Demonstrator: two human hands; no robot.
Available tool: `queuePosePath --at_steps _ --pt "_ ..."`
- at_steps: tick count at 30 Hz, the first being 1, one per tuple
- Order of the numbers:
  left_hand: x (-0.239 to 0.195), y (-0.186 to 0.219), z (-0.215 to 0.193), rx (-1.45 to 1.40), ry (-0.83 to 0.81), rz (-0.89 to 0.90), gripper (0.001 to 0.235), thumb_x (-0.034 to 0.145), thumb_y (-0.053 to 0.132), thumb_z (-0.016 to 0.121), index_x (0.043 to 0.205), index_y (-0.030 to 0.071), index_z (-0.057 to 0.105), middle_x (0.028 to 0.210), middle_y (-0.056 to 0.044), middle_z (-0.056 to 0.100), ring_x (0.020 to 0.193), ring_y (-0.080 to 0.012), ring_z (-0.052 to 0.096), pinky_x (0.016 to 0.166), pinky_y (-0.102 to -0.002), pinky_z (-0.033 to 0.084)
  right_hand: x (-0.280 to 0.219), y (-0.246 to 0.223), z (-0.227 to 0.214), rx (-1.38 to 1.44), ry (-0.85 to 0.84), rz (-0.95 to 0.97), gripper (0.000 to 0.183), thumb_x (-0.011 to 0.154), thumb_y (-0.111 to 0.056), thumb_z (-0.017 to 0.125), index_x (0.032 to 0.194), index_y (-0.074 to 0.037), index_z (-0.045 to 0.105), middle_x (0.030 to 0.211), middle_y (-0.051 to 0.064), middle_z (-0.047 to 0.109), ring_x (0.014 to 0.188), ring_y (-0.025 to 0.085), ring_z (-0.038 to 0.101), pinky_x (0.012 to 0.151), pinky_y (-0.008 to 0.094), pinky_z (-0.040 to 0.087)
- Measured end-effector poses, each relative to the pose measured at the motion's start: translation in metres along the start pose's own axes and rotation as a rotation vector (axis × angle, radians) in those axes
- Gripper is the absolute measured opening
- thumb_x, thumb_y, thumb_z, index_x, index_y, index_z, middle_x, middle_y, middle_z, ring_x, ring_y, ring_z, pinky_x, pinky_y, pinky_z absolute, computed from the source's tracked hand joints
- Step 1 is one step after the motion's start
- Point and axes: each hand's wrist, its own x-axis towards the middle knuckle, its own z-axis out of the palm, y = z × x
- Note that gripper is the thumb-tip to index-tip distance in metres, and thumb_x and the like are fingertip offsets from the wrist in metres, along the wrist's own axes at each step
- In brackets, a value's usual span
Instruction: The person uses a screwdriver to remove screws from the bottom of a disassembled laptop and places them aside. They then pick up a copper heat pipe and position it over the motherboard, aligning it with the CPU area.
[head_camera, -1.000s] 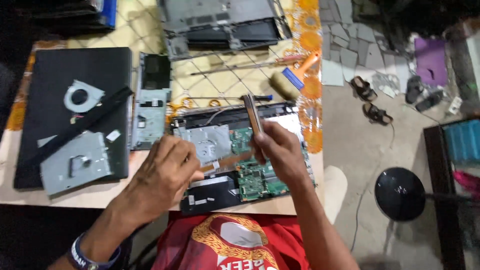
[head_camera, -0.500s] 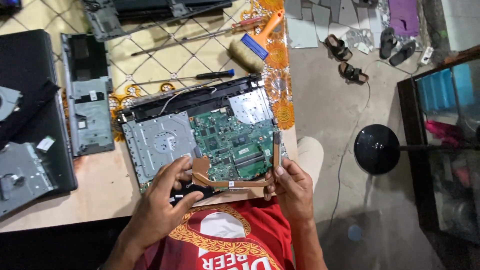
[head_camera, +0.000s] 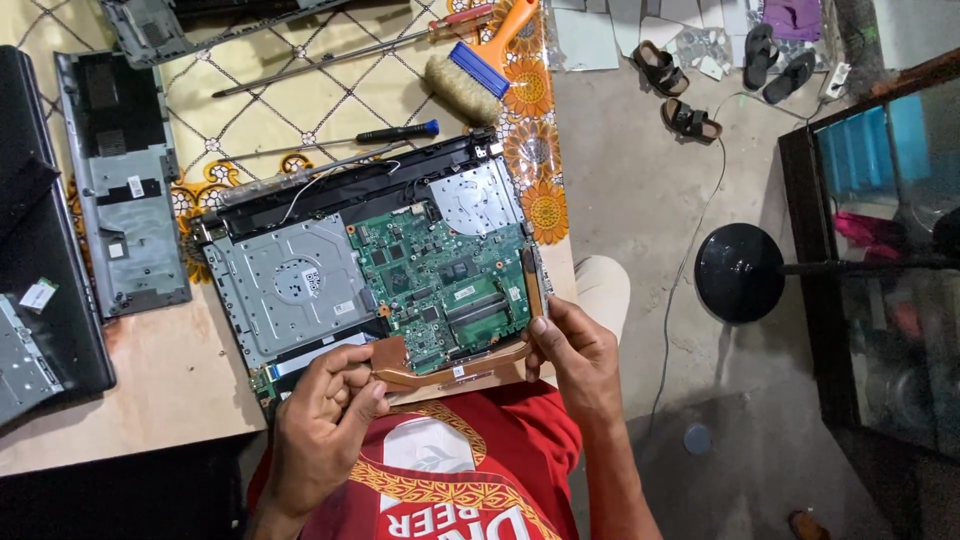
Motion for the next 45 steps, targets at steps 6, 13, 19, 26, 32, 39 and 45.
queuePosePath --at_steps 6,13,19,26,32,39,45 --pt "0.0 0.0 0.006 -0.06 -0.001 -0.015 0.036 0.092 0.007 0.067 0.126 -0.001 0.06 0.08 -0.009 0.068 0.071 -0.0161 0.073 0.069 -0.026 0.066 -0.002 0.011 -0.008 0.055 0.043 -0.061 0.035 0.097 -0.008 0.067 0.128 0.006 0.062 0.081 0.01 0.064 0.059 0.018 0.06 0.047 0.033 0.061" --pt "0.007 0.011 0.018 0.111 -0.011 0.13 0.037 0.089 0.008 0.071 0.124 0.0 0.062 0.082 -0.005 0.077 0.059 -0.0082 0.063 0.051 -0.019 0.058 0.008 0.004 -0.012 -0.174 0.094 -0.047 0.047 0.098 -0.012 0.064 0.14 0.008 0.057 0.077 0.006 0.06 0.059 0.015 0.062 0.05 0.029 0.062" --pt "0.026 0.007 0.023 0.301 -0.017 0.185 0.054 0.088 0.007 0.074 0.139 0.002 0.057 0.09 -0.001 0.072 0.067 -0.0072 0.058 0.063 -0.02 0.06 0.045 0.007 -0.026 -0.697 0.081 -0.213 0.044 0.098 -0.027 0.066 0.131 0.002 0.067 0.089 0.007 0.062 0.079 0.017 0.066 0.062 0.029 0.061" --pt "0.044 0.0 0.019 0.396 -0.009 0.193 0.054 0.09 0.002 0.068 0.141 -0.002 0.052 0.099 -0.016 0.073 0.067 -0.0205 0.068 0.055 -0.031 0.06 0.086 0.019 -0.021 -0.856 0.022 -0.298 0.041 0.098 -0.028 0.069 0.131 -0.003 0.069 0.091 0.015 0.063 0.076 0.03 0.065 0.061 0.042 0.056" --pt "0.069 0.012 0.02 0.359 0.049 0.213 0.045 0.089 -0.012 0.061 0.133 -0.014 0.054 0.089 -0.025 0.071 0.058 -0.0262 0.063 0.049 -0.037 0.052 0.1 0.0 -0.007 -0.96 0.074 -0.412 0.034 0.096 -0.027 0.077 0.125 -0.011 0.077 0.086 0.014 0.061 0.072 0.039 0.066 0.064 0.054 0.052" --pt "0.094 0.016 0.019 0.544 0.077 0.242 0.043 0.091 -0.007 0.061 0.134 -0.01 0.056 0.096 -0.025 0.068 0.076 -0.0364 0.07 0.06 -0.041 0.057 0.114 -0.002 -0.008 -1.029 0.025 -0.367 0.036 0.098 -0.025 0.075 0.127 -0.004 0.075 0.094 0.016 0.061 0.078 0.032 0.066 0.064 0.045 0.054" --pt "0.096 0.012 0.019 0.579 0.109 0.234 0.038 0.092 -0.003 0.064 0.13 -0.007 0.063 0.101 -0.019 0.064 0.083 -0.0301 0.07 0.061 -0.033 0.058 0.122 0.006 -0.003 -1.01 0.047 -0.351 0.036 0.099 -0.025 0.075 0.127 -0.003 0.075 0.096 0.015 0.06 0.078 0.029 0.065 0.062 0.041 0.053"
